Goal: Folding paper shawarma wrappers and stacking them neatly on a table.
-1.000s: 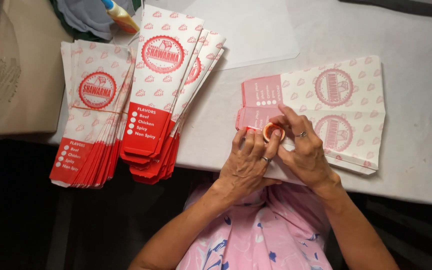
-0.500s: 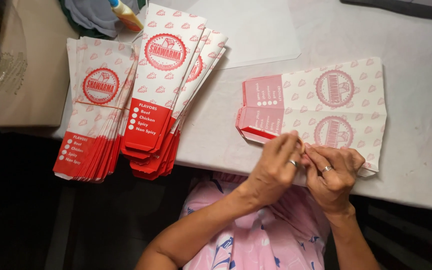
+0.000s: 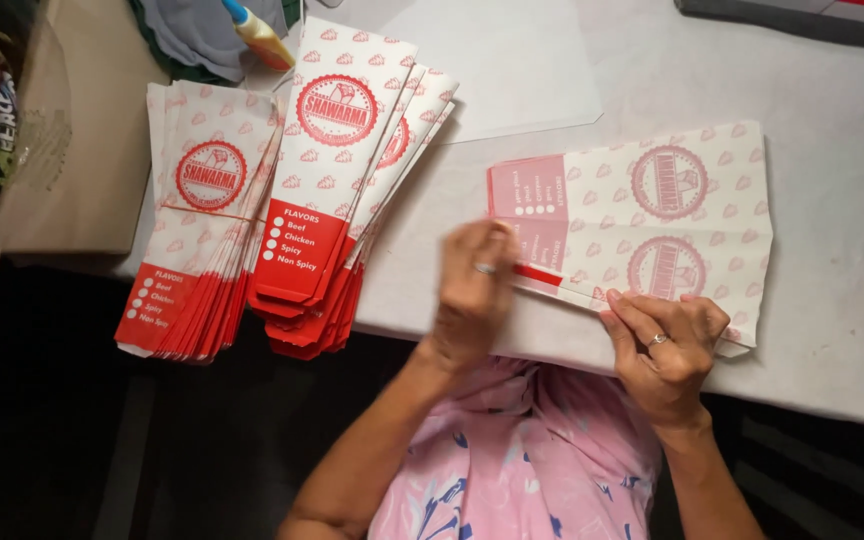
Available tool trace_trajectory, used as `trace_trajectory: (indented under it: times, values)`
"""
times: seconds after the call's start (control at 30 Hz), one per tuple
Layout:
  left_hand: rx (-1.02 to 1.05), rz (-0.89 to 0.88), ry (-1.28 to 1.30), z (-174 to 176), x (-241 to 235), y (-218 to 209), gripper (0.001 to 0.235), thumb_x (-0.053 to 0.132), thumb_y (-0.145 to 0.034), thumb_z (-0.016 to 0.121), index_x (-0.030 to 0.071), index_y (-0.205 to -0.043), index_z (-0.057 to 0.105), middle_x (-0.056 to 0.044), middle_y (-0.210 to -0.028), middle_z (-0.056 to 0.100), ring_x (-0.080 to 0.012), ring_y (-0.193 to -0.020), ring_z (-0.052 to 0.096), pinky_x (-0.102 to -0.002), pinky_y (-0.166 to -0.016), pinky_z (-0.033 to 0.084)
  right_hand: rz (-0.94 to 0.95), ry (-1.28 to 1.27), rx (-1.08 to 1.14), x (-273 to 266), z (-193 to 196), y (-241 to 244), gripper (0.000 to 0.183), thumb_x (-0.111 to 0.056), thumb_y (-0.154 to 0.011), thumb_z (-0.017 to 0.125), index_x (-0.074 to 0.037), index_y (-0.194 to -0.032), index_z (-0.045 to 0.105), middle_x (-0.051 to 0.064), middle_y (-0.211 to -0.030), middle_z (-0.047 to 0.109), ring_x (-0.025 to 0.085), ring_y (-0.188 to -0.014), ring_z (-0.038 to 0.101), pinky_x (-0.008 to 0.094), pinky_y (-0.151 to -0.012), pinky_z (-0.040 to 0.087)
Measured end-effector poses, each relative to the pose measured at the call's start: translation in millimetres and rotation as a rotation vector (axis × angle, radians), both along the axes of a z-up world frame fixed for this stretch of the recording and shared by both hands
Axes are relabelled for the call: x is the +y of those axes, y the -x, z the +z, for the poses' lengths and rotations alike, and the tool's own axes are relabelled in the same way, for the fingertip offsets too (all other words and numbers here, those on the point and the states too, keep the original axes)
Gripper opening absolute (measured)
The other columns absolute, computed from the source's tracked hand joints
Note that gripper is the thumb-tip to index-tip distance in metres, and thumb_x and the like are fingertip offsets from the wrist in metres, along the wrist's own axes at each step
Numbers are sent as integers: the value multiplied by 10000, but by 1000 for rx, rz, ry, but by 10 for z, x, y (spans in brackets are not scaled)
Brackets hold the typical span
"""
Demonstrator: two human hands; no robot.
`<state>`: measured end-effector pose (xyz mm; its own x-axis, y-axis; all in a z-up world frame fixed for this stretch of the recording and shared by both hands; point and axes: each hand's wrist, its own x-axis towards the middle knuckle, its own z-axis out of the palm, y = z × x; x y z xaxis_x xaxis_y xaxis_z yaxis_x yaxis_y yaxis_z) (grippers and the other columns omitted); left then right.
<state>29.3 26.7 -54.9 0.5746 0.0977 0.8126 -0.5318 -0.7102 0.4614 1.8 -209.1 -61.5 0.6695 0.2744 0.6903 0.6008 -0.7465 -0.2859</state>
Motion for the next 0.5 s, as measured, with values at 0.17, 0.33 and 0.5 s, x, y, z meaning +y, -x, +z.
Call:
trace_trajectory:
  times: [0.17,0.33,0.5]
  values:
    - [26,-142,-25,49,-444,212,120,-18,-945,712,-99,-1032,692,-259,-1079,672,-447,-1004,692,-507,-883,577,1,17,-11,14,55,-8,161,-149,-894,907,-129,-1042,846,20,-943,720,214,-847,641,413,-1035,422]
    - [20,-10,-68,-74,278,22,127,-9,-952,706,-115,-1017,680,-257,-1050,658,-429,-936,648,-501,-828,567,2,17,-4,37,51,-2,127,-170,-935,877,-121,-1047,843,28,-949,719,218,-851,644,421,-1048,417]
    - [176,68,-64,-103,454,-69,146,-19,-946,691,-125,-1039,655,-275,-1057,654,-458,-1043,661,-512,-944,537,-31,40,29,75,143,11,146,-182,-902,872,-153,-1036,823,-3,-922,711,197,-808,648,406,-1023,418]
